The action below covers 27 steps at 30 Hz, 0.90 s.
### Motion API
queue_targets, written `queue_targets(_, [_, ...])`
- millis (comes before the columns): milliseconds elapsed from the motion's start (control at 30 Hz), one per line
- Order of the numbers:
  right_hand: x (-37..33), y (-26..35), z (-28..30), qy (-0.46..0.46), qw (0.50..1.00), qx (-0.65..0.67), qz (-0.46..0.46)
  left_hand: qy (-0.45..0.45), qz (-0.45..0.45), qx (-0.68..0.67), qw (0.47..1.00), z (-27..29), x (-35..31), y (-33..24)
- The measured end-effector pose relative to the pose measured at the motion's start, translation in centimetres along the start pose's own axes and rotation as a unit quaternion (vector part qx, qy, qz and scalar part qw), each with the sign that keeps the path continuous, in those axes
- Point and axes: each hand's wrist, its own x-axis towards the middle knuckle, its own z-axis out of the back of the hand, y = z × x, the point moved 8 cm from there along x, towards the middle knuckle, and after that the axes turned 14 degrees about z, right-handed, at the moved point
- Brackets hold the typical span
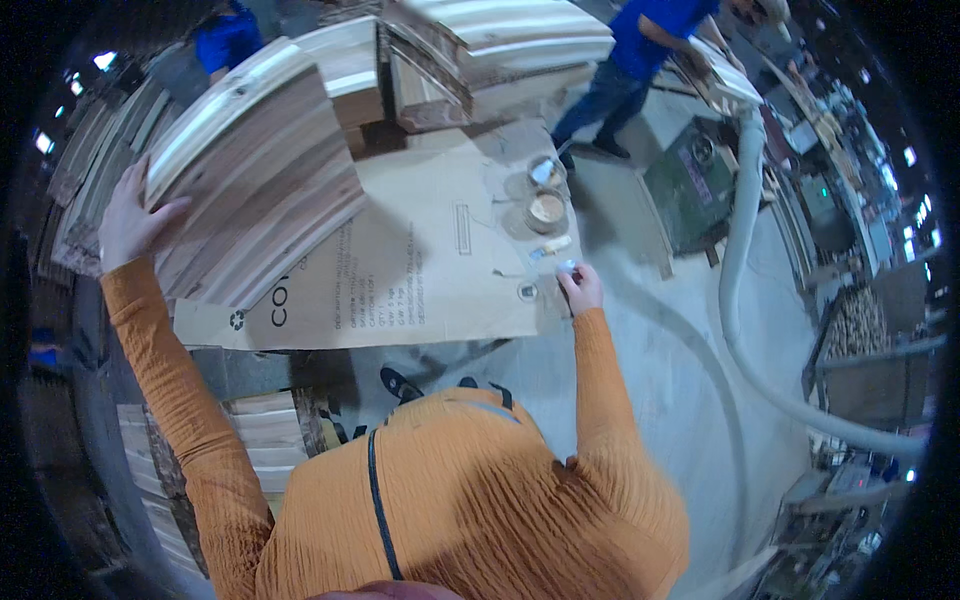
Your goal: The person applies glue to the edges of wooden panels and joins them together to form a larger panel. They repeat this process with multiple pieces, aligning and pressing them to bond.
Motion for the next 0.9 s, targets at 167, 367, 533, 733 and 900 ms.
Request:
queue_targets(167, [7.8, 9.0, -0.8, -0.102, 0.934, 0.328, 0.093, 0.0, -0.001, -0.009, 1.0, 0.8, -0.8, -1.8])
queue_targets(367, [17.0, 33.8, -3.0, 0.024, 0.867, 0.4, 0.296, -0.006, 0.025, -0.012, 1.0, 0.4, -1.2, -0.3])
queue_targets(533, [20.8, 44.1, -5.8, 0.02, 0.841, 0.419, 0.342, 0.007, 0.038, -0.037, 0.999, 1.0, -1.5, -0.7])
queue_targets(733, [22.2, 46.9, -9.3, -0.005, 0.804, 0.519, 0.289, -0.007, 0.039, -0.042, 0.998, 1.3, -2.1, -0.7])
queue_targets(900, [22.2, 46.8, -9.8, 0.0, 0.804, 0.521, 0.287, -0.008, 0.043, -0.045, 0.998, 1.2, -2.4, -0.7])
